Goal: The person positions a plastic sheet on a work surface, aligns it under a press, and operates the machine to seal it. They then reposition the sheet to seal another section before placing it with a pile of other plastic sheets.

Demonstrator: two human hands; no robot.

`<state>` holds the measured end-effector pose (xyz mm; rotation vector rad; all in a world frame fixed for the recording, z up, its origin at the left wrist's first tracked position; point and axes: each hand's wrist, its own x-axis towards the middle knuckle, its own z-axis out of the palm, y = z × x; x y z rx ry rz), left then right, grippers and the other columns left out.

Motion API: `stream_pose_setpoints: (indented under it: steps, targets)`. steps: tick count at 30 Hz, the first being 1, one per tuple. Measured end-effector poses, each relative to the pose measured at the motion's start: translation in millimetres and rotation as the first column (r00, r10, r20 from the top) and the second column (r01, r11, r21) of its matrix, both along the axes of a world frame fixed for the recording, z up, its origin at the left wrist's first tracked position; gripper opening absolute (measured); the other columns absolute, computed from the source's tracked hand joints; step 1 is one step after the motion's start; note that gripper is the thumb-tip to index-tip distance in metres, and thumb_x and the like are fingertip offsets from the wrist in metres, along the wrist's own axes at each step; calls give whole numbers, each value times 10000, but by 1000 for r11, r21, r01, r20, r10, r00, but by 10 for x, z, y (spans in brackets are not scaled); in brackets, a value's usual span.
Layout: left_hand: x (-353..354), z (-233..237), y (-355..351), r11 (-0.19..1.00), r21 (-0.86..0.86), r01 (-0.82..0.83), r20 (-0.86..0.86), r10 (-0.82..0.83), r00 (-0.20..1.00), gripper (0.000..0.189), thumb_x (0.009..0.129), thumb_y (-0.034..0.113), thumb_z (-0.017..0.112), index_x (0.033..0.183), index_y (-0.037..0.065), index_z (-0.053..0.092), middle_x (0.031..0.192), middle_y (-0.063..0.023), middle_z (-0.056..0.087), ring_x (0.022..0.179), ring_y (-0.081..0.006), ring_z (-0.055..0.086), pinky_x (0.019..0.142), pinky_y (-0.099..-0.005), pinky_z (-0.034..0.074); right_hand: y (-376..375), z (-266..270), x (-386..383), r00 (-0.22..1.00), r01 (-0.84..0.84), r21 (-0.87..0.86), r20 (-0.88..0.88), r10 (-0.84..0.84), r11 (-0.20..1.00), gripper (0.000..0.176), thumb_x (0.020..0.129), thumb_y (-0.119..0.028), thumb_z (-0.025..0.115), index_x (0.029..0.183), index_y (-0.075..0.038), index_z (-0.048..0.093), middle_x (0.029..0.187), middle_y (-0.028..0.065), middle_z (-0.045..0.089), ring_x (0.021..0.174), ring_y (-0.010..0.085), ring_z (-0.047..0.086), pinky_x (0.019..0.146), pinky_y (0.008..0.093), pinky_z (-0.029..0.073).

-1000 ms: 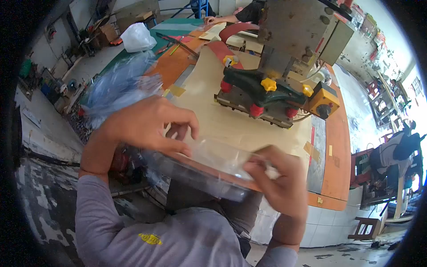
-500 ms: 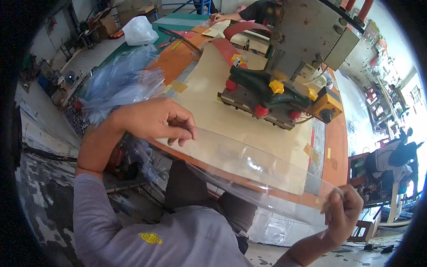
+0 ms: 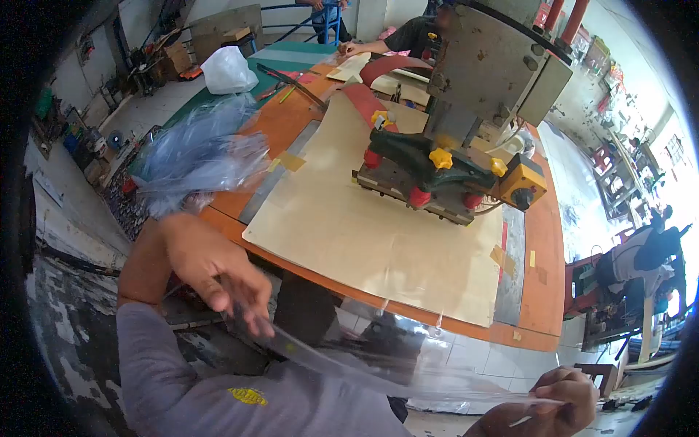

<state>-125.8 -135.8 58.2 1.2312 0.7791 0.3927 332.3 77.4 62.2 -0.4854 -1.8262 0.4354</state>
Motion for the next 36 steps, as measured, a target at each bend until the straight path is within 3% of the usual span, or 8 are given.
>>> stream_pose_setpoints:
  steps: [3,5,8,14,19,24,29,36]
  targets:
    - [144,-897,55,918,-302,255,482,-84,872,775,1091,738,300,1370,46,509,1595,-191,544,1456,-274,549,1131,-450,474,-4,-36,-47,999,-12,208,33,6,978,539,985,-512,755,824,-24,592,630,17,449,514,129,427,527,286,325]
    - [417,-1106,13,878,-410,247,350,-98,932,870,1075,781,140,1346,43,513,1565,-196,579,1467,-264,538,1168,-442,425,-35,-18,-79,995,-50,281,96,23,958,482,951,-459,781,799,-35,608,605,22,447,539,167,464,544,323,351]
    - [724,-1292,-69,824,-554,117,204,-1,979,824,1085,770,205,1295,41,524,1299,-139,706,1267,-237,641,1096,-399,465,-120,-44,-219,993,45,398,84,-86,916,368,875,-403,810,820,-74,654,582,12,433,543,171,455,551,332,360]
    - [794,-1514,-44,860,-496,120,98,-82,992,807,1084,769,357,1073,41,706,757,26,551,737,-98,606,571,-282,384,-158,100,-364,967,-54,566,235,-98,823,197,817,-308,798,888,-136,732,592,3,449,555,168,446,566,337,355]
    - [676,-937,-30,945,-256,-202,-188,156,970,585,1123,532,563,767,71,610,659,63,445,617,-67,428,561,-277,346,-70,103,-175,938,-26,650,279,-207,759,197,826,-293,818,922,-134,752,600,1,484,548,168,451,572,350,335]
    - [175,-373,-177,795,245,-555,-413,603,682,502,1064,404,721,713,64,607,677,66,509,627,-42,428,563,-280,356,70,12,151,852,-218,697,478,-216,683,243,837,-297,885,943,-132,742,634,-6,519,534,164,472,572,350,301]
    - [139,-1,-416,528,279,-802,-100,847,522,341,1004,300,811,806,41,712,726,30,664,680,-40,575,607,-249,440,51,-225,222,867,-110,680,423,-264,725,296,822,-280,938,970,-134,728,648,-15,535,531,158,478,571,342,302]
    - [396,-487,-280,360,414,-836,493,683,539,308,1055,269,738,872,27,685,895,-72,760,798,-174,717,807,-315,560,60,-462,235,812,0,525,497,-307,851,239,885,-225,888,1005,-98,724,740,38,633,610,205,565,578,369,388]
